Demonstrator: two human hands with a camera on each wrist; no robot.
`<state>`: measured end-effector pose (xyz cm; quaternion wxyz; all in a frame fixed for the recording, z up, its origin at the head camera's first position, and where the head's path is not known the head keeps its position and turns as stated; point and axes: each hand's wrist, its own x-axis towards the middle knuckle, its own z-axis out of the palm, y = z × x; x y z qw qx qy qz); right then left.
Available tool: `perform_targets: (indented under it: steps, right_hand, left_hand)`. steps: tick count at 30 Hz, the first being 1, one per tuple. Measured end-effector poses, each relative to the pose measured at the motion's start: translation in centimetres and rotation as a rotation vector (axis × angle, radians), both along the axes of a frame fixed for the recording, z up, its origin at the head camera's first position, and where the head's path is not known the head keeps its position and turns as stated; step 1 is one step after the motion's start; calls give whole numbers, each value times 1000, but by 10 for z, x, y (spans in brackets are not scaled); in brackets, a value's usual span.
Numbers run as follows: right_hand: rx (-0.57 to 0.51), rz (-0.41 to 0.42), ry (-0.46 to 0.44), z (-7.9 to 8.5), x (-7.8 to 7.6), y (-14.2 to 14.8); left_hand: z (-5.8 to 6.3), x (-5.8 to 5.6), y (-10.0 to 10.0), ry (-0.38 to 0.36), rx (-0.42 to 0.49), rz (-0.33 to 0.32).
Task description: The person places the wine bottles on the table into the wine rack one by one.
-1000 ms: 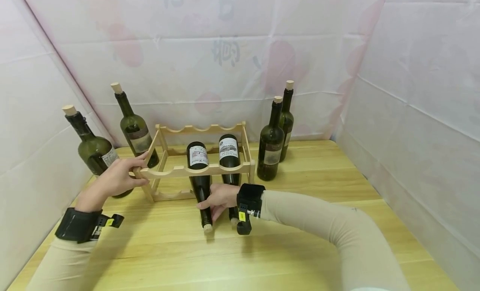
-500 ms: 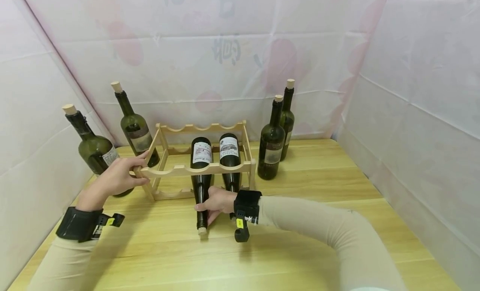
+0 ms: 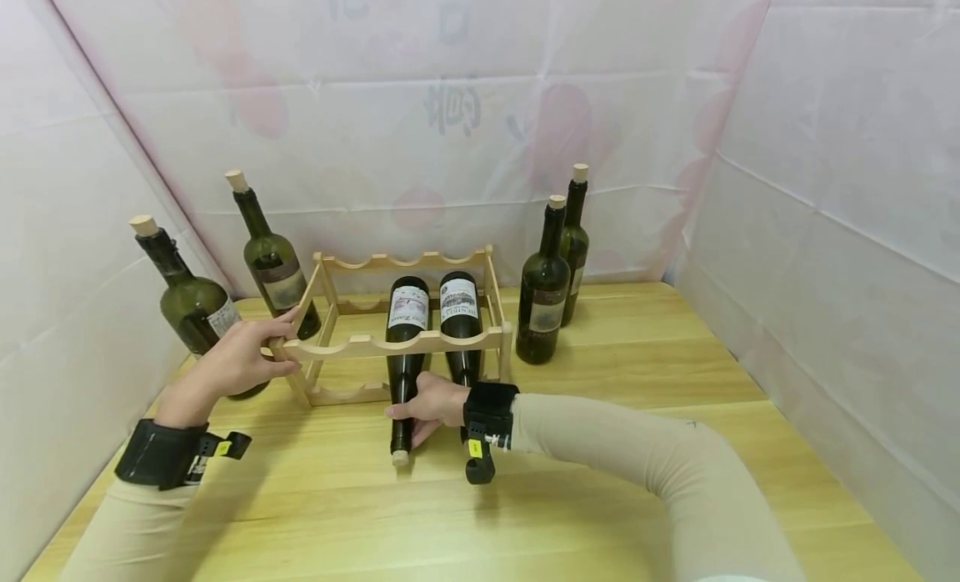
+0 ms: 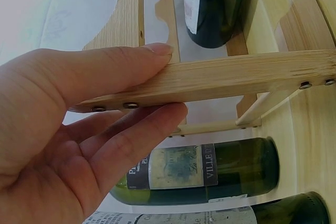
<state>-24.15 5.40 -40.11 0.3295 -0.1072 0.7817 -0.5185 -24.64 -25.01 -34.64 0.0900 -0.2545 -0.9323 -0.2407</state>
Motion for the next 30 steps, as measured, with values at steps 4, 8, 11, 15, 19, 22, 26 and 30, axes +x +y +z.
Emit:
perform_targets:
  steps: [4,8,11,15,19,22,26,30]
  right_hand:
    - [7,-4,20,0,-1,1]
    - [37,-17,51,0,-1,3]
    - [49,-19,59,-2,-2,3]
    - [52,-21,58,-3,-4,4]
    - [77,-40,75,-2,-4,2]
    - [94,-43,78,0,-6,2]
    - [126,-16,63,5,-10,2]
    - [156,25,42,8,-13,2]
  left_hand:
    - [0,1,1,1,1,0]
    - [0,1,1,-1,0,3]
    - [0,1,0,-3,1,4]
    - [0,1,0,3,0,5]
    - [-1,1,0,3,1,2]
    - [-1,0,0,3,5,-5]
    - [0,-1,0,10,7,-8]
    - [-1,-2,0,5,0,-1]
